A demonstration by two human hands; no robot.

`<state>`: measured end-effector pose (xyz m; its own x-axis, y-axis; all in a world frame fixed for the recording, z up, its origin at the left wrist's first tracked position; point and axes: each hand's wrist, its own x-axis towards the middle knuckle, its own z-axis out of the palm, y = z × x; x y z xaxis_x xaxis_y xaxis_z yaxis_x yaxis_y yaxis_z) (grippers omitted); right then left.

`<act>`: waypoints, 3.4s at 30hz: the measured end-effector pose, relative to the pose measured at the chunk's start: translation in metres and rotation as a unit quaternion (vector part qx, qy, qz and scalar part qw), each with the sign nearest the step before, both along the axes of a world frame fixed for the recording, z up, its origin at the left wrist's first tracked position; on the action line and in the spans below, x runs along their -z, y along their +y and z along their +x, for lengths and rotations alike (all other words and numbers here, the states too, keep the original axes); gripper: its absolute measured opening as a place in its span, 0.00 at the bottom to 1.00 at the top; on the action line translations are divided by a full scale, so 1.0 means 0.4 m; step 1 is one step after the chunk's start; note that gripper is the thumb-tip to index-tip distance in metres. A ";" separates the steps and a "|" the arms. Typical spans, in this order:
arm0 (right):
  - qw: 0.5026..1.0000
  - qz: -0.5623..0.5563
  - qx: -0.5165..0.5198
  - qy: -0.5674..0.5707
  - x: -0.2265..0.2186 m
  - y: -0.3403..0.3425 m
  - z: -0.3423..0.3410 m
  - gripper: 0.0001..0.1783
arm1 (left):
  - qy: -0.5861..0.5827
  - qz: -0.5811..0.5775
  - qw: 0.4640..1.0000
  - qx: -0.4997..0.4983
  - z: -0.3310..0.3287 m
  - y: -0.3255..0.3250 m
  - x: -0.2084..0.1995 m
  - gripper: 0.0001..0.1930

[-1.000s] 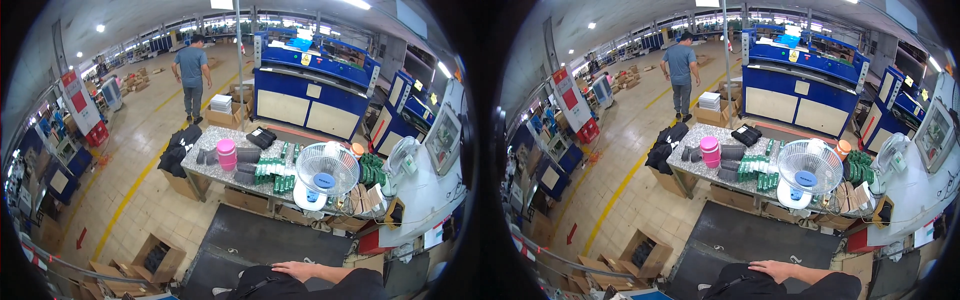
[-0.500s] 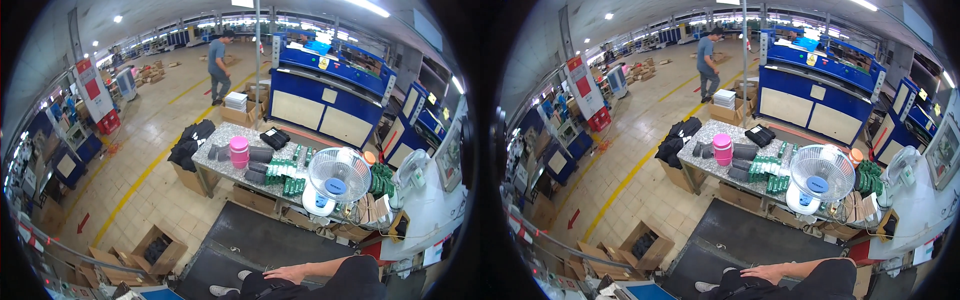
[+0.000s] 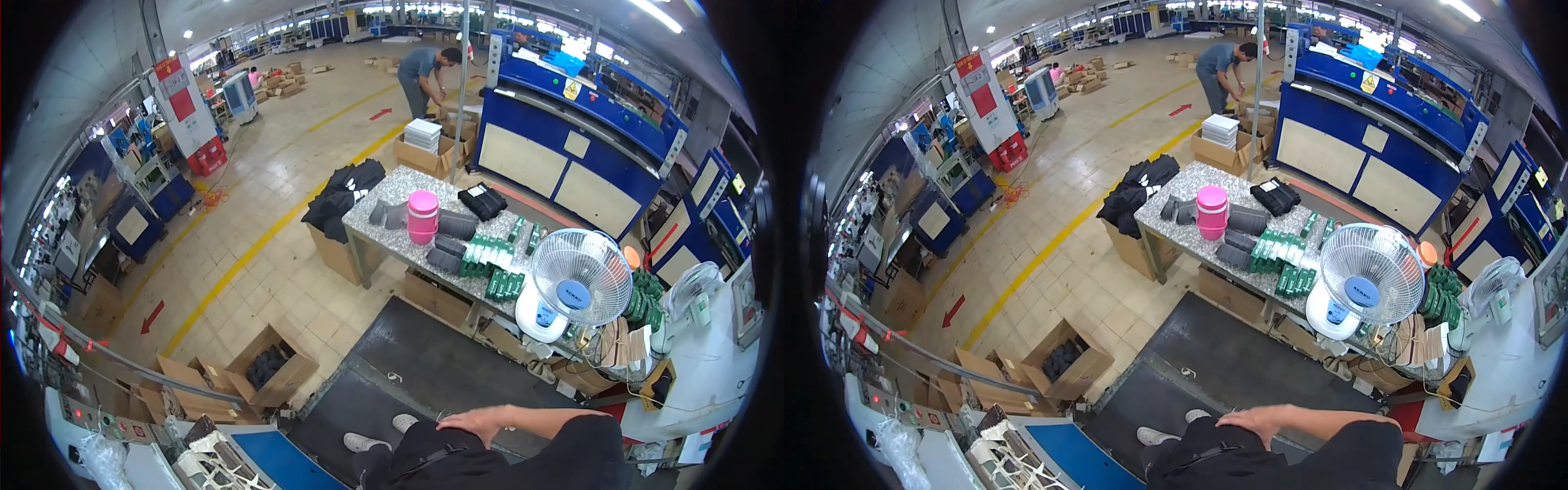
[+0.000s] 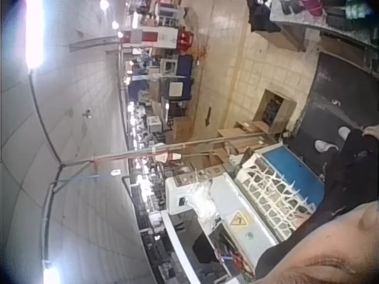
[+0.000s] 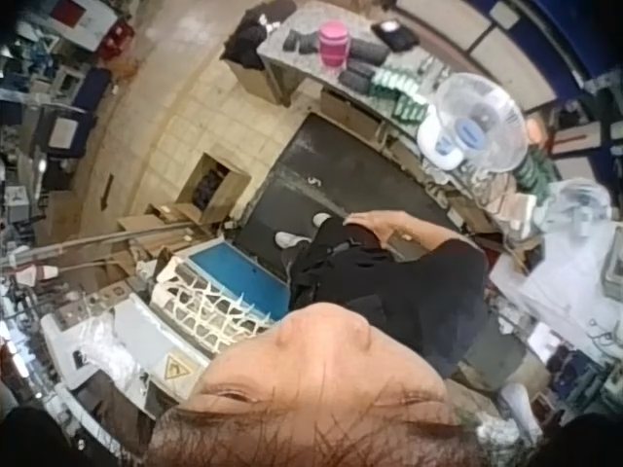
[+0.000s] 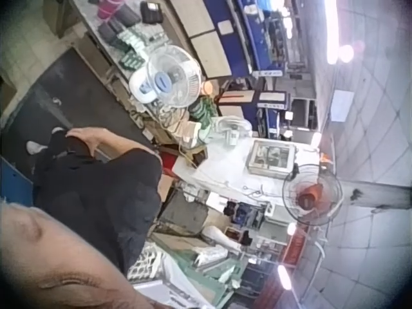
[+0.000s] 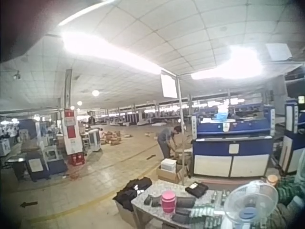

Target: Operate a die-cutting machine mesh tray to arrange and process raw shoe material patches.

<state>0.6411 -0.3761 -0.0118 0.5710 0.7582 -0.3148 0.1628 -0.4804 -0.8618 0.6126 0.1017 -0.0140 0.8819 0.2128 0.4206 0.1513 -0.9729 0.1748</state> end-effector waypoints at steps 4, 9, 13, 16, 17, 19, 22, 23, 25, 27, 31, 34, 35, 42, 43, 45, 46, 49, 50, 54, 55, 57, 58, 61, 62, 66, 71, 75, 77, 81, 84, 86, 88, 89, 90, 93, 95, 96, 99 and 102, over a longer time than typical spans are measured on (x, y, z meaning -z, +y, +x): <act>0.953 -0.183 -0.008 -0.243 -0.240 0.043 0.252 0.24 | 0.025 0.010 1.000 0.011 -0.085 0.025 -0.034 0.39; 0.842 0.393 0.061 -0.363 -0.599 0.333 0.386 0.11 | 0.045 0.008 0.996 0.076 -0.034 0.010 -0.032 0.39; 0.734 0.655 -0.084 -0.159 -0.720 0.615 0.348 0.29 | 0.064 0.008 0.979 0.192 0.084 0.024 -0.032 0.39; 0.731 0.657 -0.047 -0.176 -0.719 0.597 0.355 0.28 | 0.074 0.014 0.969 0.235 0.135 0.038 -0.037 0.39; 0.730 0.659 -0.043 -0.178 -0.714 0.591 0.355 0.28 | 0.076 0.015 0.968 0.240 0.145 0.039 -0.034 0.39; 0.728 0.661 -0.039 -0.179 -0.710 0.591 0.361 0.28 | 0.077 0.017 0.966 0.247 0.165 0.045 -0.030 0.39; 0.725 0.666 -0.043 -0.172 -0.710 0.610 0.373 0.28 | 0.077 0.015 0.966 0.245 0.179 0.061 -0.023 0.39; 0.724 0.667 -0.046 -0.167 -0.710 0.619 0.370 0.28 | 0.079 0.014 0.967 0.241 0.169 0.066 -0.021 0.39; 0.723 0.671 -0.054 -0.158 -0.712 0.636 0.367 0.28 | 0.079 0.011 0.969 0.233 0.158 0.076 -0.018 0.39; 0.720 0.675 -0.061 -0.150 -0.717 0.654 0.367 0.27 | 0.079 0.011 0.971 0.227 0.154 0.090 -0.020 0.39; 0.711 0.687 -0.070 -0.136 -0.724 0.692 0.362 0.27 | 0.082 0.015 0.973 0.215 0.143 0.133 -0.032 0.39; 0.700 0.699 -0.078 -0.123 -0.733 0.719 0.355 0.27 | 0.087 0.023 0.975 0.204 0.125 0.168 -0.051 0.39; 0.695 0.705 -0.079 -0.118 -0.740 0.734 0.349 0.27 | 0.090 0.028 0.975 0.200 0.116 0.189 -0.063 0.39; 0.666 0.736 -0.085 -0.088 -0.782 0.789 0.331 0.27 | 0.108 0.050 0.976 0.180 0.078 0.276 -0.128 0.39; 0.663 0.739 -0.086 -0.085 -0.786 0.794 0.332 0.26 | 0.109 0.052 0.976 0.179 0.082 0.285 -0.132 0.39; 0.659 0.743 -0.087 -0.080 -0.792 0.803 0.334 0.26 | 0.111 0.053 0.976 0.178 0.090 0.299 -0.137 0.39; 0.659 0.743 -0.088 -0.075 -0.790 0.803 0.331 0.26 | 0.113 0.050 0.977 0.176 0.085 0.297 -0.132 0.39; 0.662 0.741 -0.090 -0.061 -0.783 0.804 0.320 0.26 | 0.118 0.038 0.977 0.171 0.073 0.285 -0.108 0.39; 0.664 0.740 -0.091 -0.056 -0.780 0.804 0.316 0.26 | 0.119 0.033 0.978 0.170 0.070 0.280 -0.099 0.39; 0.674 0.732 -0.096 -0.035 -0.767 0.803 0.300 0.26 | 0.124 0.009 0.979 0.162 0.053 0.252 -0.053 0.39; 0.675 0.730 -0.099 -0.027 -0.764 0.802 0.296 0.26 | 0.125 0.003 0.980 0.157 0.047 0.243 -0.042 0.39; 0.677 0.728 -0.108 -0.009 -0.758 0.799 0.285 0.26 | 0.128 -0.007 0.981 0.143 0.024 0.225 -0.024 0.39; 0.676 0.728 -0.114 0.007 -0.756 0.800 0.265 0.26 | 0.133 -0.012 0.982 0.130 -0.014 0.215 -0.021 0.39; 0.666 0.731 -0.138 0.056 -0.758 0.803 0.219 0.26 | 0.145 -0.022 0.986 0.082 -0.116 0.189 -0.020 0.39; 0.660 0.732 -0.151 0.076 -0.762 0.805 0.204 0.26 | 0.147 -0.024 0.987 0.060 -0.155 0.176 -0.023 0.39; 0.617 0.728 -0.234 0.186 -0.777 0.824 0.101 0.26 | 0.153 -0.032 0.985 -0.076 -0.383 0.104 -0.047 0.39; 0.505 0.669 -0.379 0.393 -0.822 0.773 -0.104 0.26 | 0.222 -0.166 0.926 -0.257 -0.613 -0.114 -0.083 0.53; 0.427 0.580 -0.464 0.516 -0.829 0.705 -0.205 0.26 | 0.204 -0.176 0.928 -0.257 -0.507 -0.146 -0.077 0.56; 0.414 0.535 -0.490 0.550 -0.822 0.686 -0.228 0.26 | 0.196 -0.181 0.925 -0.272 -0.486 -0.169 -0.085 0.53; 0.411 0.459 -0.526 0.586 -0.796 0.679 -0.281 0.26 | 0.059 -0.232 0.928 -0.287 -0.494 -0.188 -0.088 0.38; 0.415 0.402 -0.534 0.618 -0.783 0.659 -0.286 0.26 | -0.156 -0.254 0.866 -0.401 -0.483 -0.268 -0.073 0.26; 0.412 0.368 -0.546 0.631 -0.778 0.647 -0.300 0.26 | -0.187 -0.231 0.819 -0.490 -0.491 -0.325 -0.074 0.20; 0.397 0.337 -0.561 0.644 -0.775 0.641 -0.305 0.26 | -0.180 -0.218 0.785 -0.550 -0.510 -0.373 -0.082 0.15; 0.387 0.324 -0.568 0.650 -0.774 0.643 -0.306 0.26 | -0.186 -0.216 0.774 -0.565 -0.520 -0.391 -0.090 0.15; 0.382 0.315 -0.569 0.656 -0.779 0.638 -0.324 0.26 | -0.145 -0.252 0.766 -0.574 -0.546 -0.418 -0.102 0.14; 0.354 0.284 -0.576 0.680 -0.788 0.611 -0.355 0.26 | -0.136 -0.283 0.767 -0.560 -0.553 -0.447 -0.116 0.13; 0.332 0.260 -0.587 0.691 -0.796 0.612 -0.345 0.26 | -0.112 -0.330 0.739 -0.576 -0.497 -0.418 -0.141 0.16; 0.321 0.251 -0.592 0.695 -0.801 0.615 -0.345 0.26 | -0.092 -0.310 0.753 -0.573 -0.492 -0.414 -0.140 0.18; 0.289 0.226 -0.600 0.711 -0.814 0.612 -0.340 0.26 | -0.029 -0.282 0.769 -0.573 -0.479 -0.436 -0.124 0.24; 0.275 0.216 -0.594 0.725 -0.824 0.606 -0.356 0.26 | -0.027 -0.276 0.775 -0.567 -0.446 -0.416 -0.116 0.24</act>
<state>0.4988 -0.1337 0.3179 -0.6472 0.2842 0.7074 -0.6813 -0.6320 -0.3693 0.4341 -0.0647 0.0325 -0.0201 0.9996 0.0186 0.8333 0.0064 0.5529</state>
